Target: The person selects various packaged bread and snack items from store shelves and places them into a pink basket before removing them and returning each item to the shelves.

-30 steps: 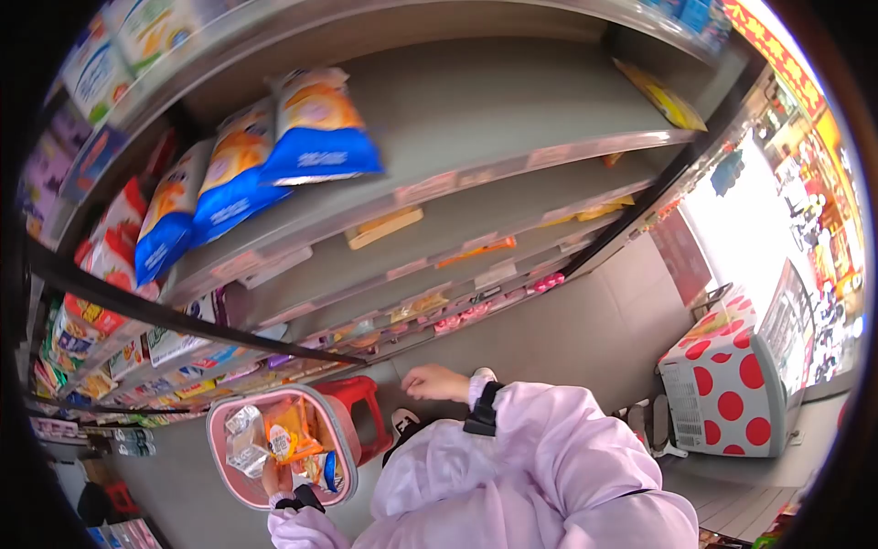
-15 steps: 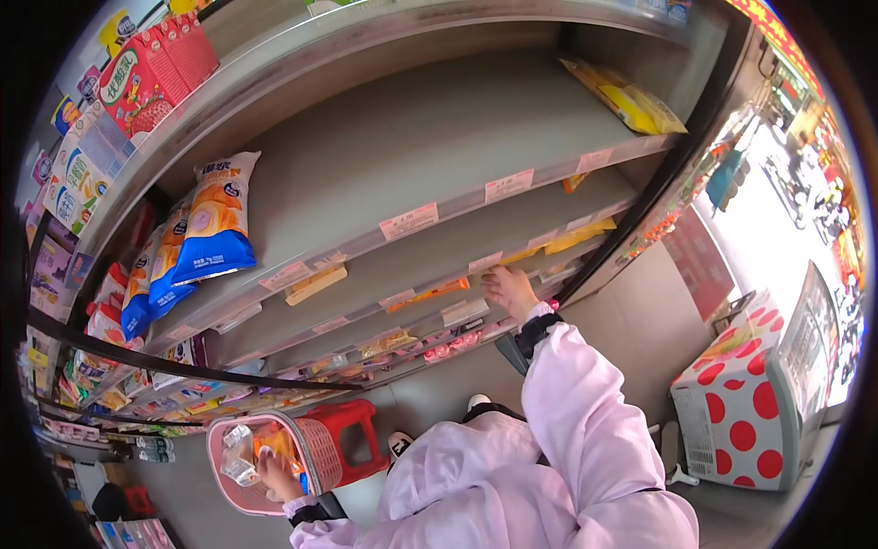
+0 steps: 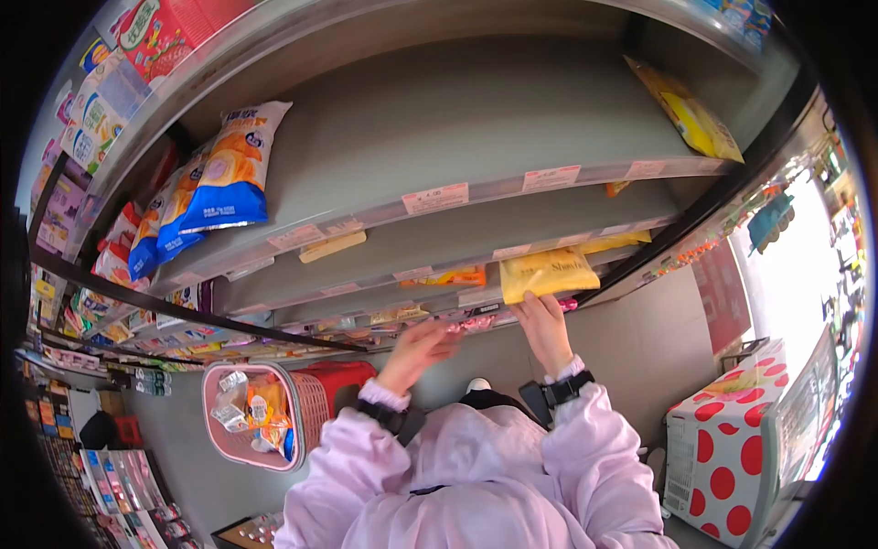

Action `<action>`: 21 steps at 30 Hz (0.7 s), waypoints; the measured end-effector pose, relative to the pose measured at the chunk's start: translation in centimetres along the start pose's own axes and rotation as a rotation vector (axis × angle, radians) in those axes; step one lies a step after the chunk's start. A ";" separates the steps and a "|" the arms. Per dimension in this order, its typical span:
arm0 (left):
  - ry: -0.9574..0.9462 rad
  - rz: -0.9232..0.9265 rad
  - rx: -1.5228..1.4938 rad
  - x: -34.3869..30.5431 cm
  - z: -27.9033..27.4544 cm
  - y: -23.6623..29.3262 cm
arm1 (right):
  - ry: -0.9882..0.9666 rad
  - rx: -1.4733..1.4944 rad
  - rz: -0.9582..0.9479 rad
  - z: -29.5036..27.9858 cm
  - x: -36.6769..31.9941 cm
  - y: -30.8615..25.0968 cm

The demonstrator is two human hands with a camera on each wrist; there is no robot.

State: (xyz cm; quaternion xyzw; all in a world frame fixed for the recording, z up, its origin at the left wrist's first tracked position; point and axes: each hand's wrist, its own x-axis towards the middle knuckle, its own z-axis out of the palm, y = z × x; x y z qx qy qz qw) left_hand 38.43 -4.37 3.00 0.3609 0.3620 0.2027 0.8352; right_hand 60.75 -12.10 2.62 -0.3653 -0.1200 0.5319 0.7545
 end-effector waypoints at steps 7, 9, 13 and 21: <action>-0.313 -0.133 -0.495 5.5 8.6 -1.3 | 0.026 -0.128 -0.012 0.1 -7.0 -1.6; -0.347 -0.088 -0.569 5.4 9.7 -1.3 | -0.009 -0.215 -0.006 -0.2 -8.8 -1.9; -0.297 -0.005 -0.660 4.7 9.5 -3.2 | -0.052 -0.679 0.105 -1.3 -13.2 -2.4; -0.280 0.090 -0.572 -1.9 1.9 -3.8 | -0.347 -0.959 0.414 1.4 -15.3 -0.2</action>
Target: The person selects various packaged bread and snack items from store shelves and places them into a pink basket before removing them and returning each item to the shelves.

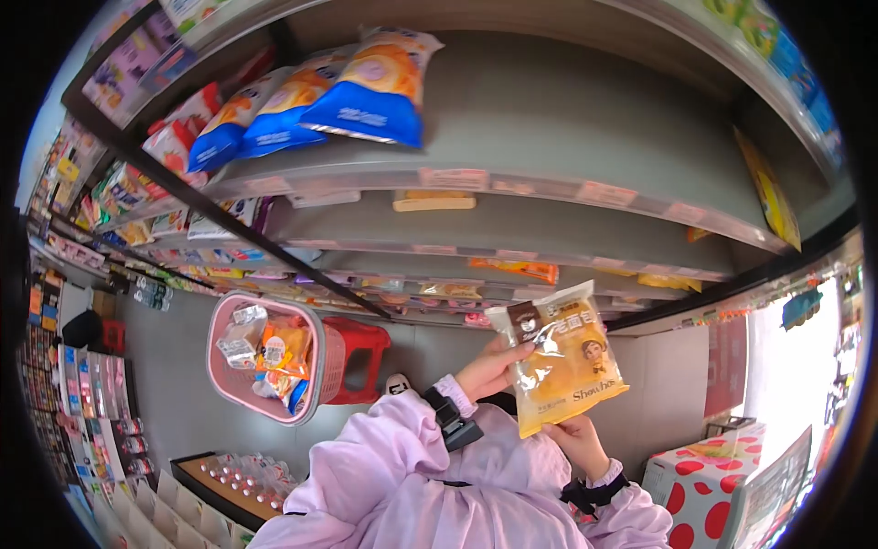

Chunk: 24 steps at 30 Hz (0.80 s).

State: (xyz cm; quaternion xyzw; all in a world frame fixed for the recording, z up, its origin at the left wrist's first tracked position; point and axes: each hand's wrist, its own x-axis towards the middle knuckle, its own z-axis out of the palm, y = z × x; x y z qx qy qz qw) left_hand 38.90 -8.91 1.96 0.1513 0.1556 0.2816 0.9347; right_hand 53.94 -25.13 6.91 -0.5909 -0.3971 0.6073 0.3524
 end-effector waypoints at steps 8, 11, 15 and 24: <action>0.222 0.290 -0.042 -15.7 -7.6 8.9 | -0.458 0.240 0.169 9.2 8.5 -2.8; 0.392 0.415 -0.050 -22.8 -10.7 11.0 | -0.516 0.279 0.178 15.4 11.4 -5.5; 0.548 0.601 -0.096 -31.0 -13.8 13.8 | -0.654 0.455 0.296 23.8 16.6 -4.1; 0.749 0.814 -0.253 -43.9 -22.9 16.6 | -0.686 0.248 0.165 43.6 23.4 -4.4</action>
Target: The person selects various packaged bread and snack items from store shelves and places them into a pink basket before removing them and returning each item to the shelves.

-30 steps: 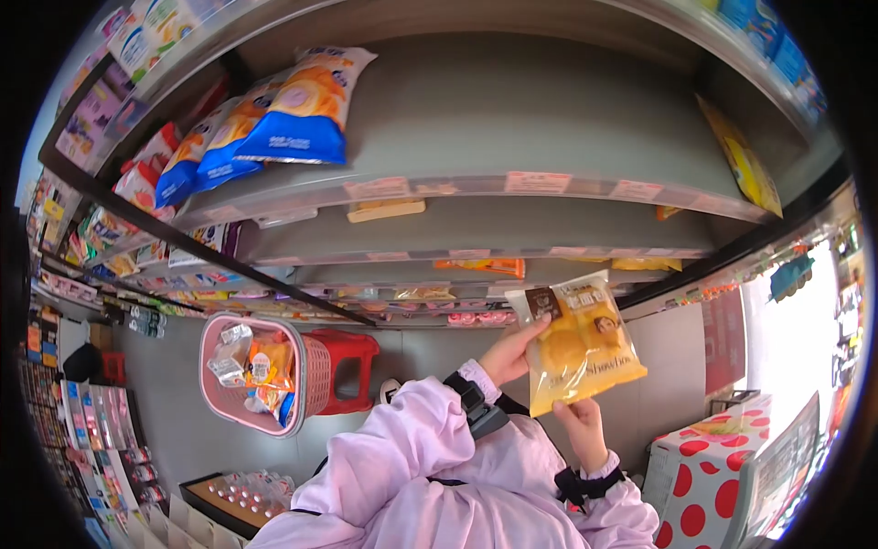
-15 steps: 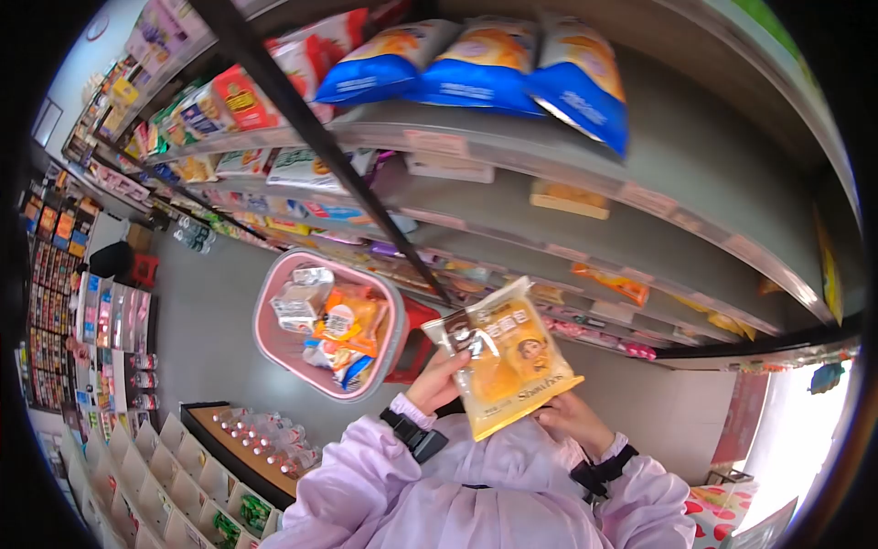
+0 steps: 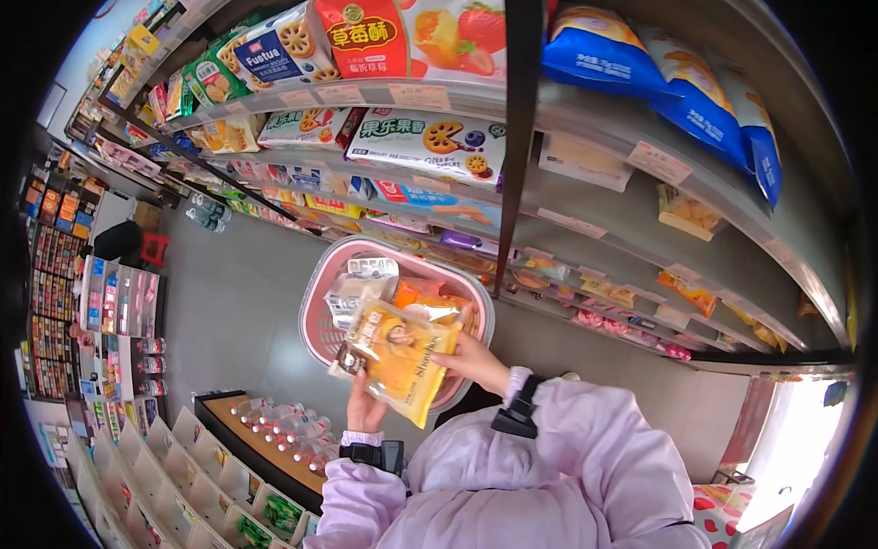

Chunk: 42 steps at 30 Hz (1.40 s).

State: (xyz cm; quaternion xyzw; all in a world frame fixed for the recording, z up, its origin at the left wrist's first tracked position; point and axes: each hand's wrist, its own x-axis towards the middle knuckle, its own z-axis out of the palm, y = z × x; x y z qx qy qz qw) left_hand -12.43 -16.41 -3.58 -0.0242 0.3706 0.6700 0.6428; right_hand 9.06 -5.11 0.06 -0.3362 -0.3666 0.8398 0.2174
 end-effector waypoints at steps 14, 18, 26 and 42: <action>0.228 0.170 0.300 2.9 -5.6 7.9 | 0.214 -0.787 -0.370 8.2 12.4 3.0; 0.253 0.176 0.391 2.4 -3.9 7.6 | 0.133 -0.792 -0.238 9.0 14.5 6.5; 0.288 0.227 0.657 1.7 0.6 5.4 | 0.018 -0.867 -0.197 5.7 8.2 3.6; -0.354 -0.184 0.669 5.5 12.1 -21.3 | 0.577 -0.403 0.061 -28.0 -4.6 5.8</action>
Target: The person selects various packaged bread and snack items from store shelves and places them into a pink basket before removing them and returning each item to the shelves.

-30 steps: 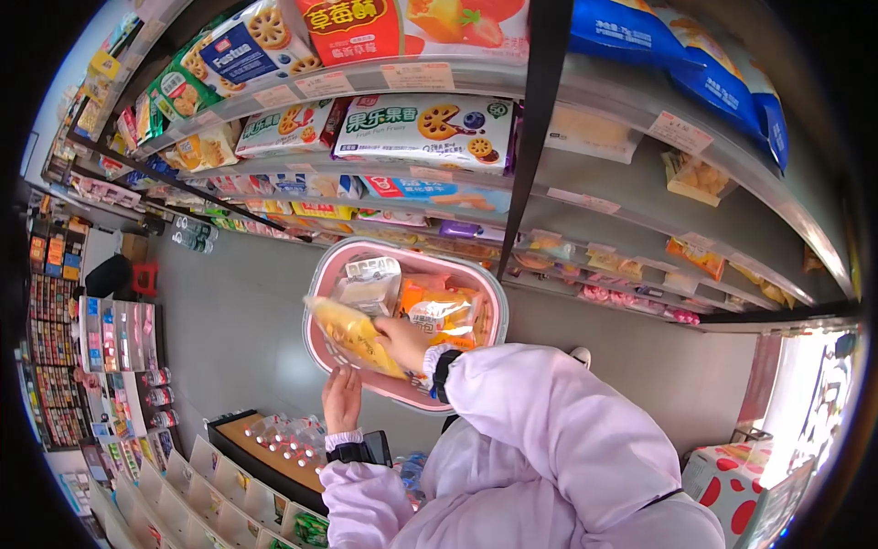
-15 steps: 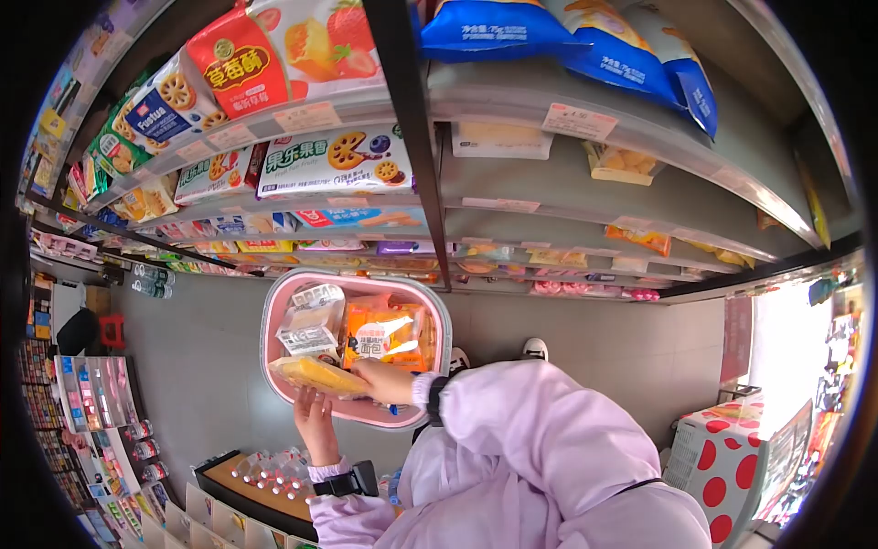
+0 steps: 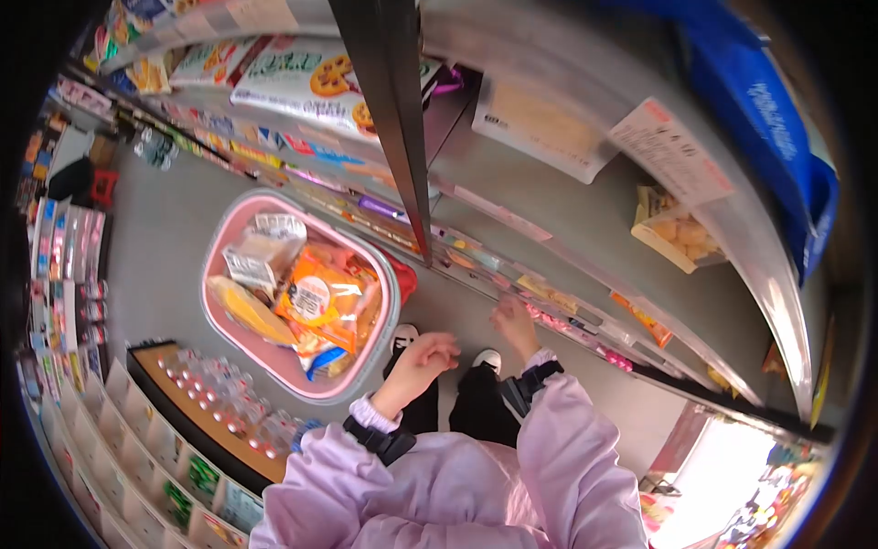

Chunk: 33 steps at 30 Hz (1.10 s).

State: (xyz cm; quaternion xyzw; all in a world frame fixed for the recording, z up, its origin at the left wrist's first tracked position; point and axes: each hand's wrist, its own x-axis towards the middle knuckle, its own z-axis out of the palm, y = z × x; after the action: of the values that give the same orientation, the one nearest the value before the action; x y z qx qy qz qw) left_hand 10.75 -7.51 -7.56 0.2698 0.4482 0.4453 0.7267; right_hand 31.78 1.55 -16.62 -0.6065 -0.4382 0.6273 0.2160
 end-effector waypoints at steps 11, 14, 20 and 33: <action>0.191 -0.080 -0.004 3.3 1.9 -6.6 | -0.051 0.323 0.395 -2.4 10.8 0.7; 0.122 -0.082 0.005 1.8 1.1 -6.8 | -0.081 0.311 0.371 -3.6 14.5 4.3; 0.080 -0.186 0.047 0.3 0.1 -6.9 | 0.161 0.353 0.206 -1.9 12.6 3.8; 0.178 0.092 0.290 0.5 0.0 -2.4 | -0.013 0.751 -0.169 -0.1 -4.5 -4.9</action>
State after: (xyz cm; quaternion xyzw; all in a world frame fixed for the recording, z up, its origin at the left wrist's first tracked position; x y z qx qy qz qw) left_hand 11.87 -8.20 -9.66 0.3515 0.5574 0.4308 0.6165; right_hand 31.32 0.52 -10.08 -0.4429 -0.2278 0.7279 0.4713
